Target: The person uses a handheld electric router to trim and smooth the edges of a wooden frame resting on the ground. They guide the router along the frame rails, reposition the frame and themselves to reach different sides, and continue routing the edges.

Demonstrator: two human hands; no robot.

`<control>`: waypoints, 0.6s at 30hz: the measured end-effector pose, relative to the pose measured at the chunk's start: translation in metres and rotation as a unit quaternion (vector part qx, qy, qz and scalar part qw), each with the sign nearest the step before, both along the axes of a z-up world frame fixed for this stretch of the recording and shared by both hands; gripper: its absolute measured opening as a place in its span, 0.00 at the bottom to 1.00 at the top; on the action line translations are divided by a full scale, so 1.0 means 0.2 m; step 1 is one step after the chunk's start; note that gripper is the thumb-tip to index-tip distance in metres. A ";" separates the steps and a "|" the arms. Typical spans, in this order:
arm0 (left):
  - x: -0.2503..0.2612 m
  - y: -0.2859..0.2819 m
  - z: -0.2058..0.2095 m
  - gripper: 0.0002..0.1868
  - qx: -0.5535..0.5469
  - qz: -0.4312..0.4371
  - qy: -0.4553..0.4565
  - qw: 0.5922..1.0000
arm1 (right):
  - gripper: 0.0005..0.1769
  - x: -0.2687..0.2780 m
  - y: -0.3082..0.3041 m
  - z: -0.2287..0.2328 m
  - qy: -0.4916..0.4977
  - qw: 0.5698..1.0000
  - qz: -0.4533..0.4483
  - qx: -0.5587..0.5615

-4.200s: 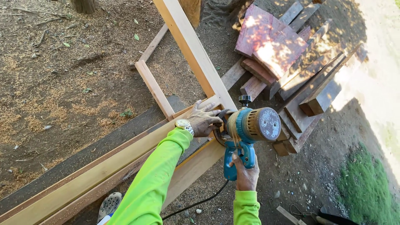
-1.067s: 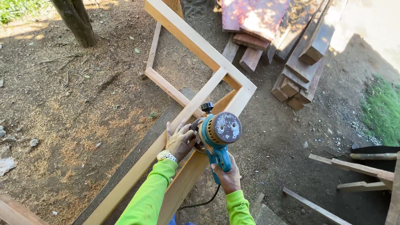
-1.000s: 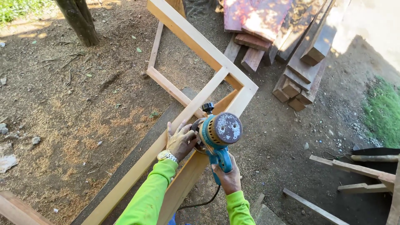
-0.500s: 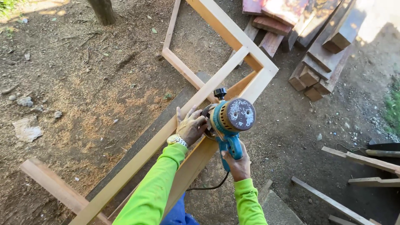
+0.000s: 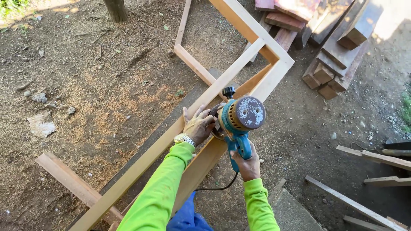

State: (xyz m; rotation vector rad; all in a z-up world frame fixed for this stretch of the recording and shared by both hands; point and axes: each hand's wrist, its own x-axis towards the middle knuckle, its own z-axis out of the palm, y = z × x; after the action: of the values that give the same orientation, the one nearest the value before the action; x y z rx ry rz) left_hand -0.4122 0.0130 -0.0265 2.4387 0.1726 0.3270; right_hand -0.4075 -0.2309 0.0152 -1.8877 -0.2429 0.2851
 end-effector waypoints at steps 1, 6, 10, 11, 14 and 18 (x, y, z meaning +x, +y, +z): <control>-0.02 -0.01 -0.01 0.10 0.000 0.000 -0.001 1.000 | 0.35 -0.03 0.00 0.01 0.006 1.000 -0.008 -0.005; -0.12 0.01 0.01 0.09 0.000 -0.006 0.010 1.000 | 0.34 -0.11 0.00 -0.02 0.006 1.000 0.005 0.020; -0.19 0.03 -0.01 0.09 0.015 -0.007 0.024 1.000 | 0.34 -0.18 0.02 -0.02 0.014 0.998 0.019 0.058; -0.20 0.03 -0.01 0.09 0.018 -0.008 0.021 1.000 | 0.34 -0.20 0.03 -0.01 0.010 0.998 0.018 0.061; -0.25 0.04 -0.01 0.10 0.011 -0.007 0.042 0.999 | 0.37 -0.26 0.04 0.00 0.015 0.999 0.003 0.028; -0.32 0.05 -0.02 0.10 0.006 -0.010 0.059 0.998 | 0.38 -0.31 0.03 -0.03 0.017 1.000 0.015 0.020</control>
State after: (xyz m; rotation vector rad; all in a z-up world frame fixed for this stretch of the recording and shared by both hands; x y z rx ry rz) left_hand -0.4772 0.0238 -0.0306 2.4705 0.1965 0.1762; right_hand -0.4688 -0.2239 0.0088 -1.8399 -0.2514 0.3305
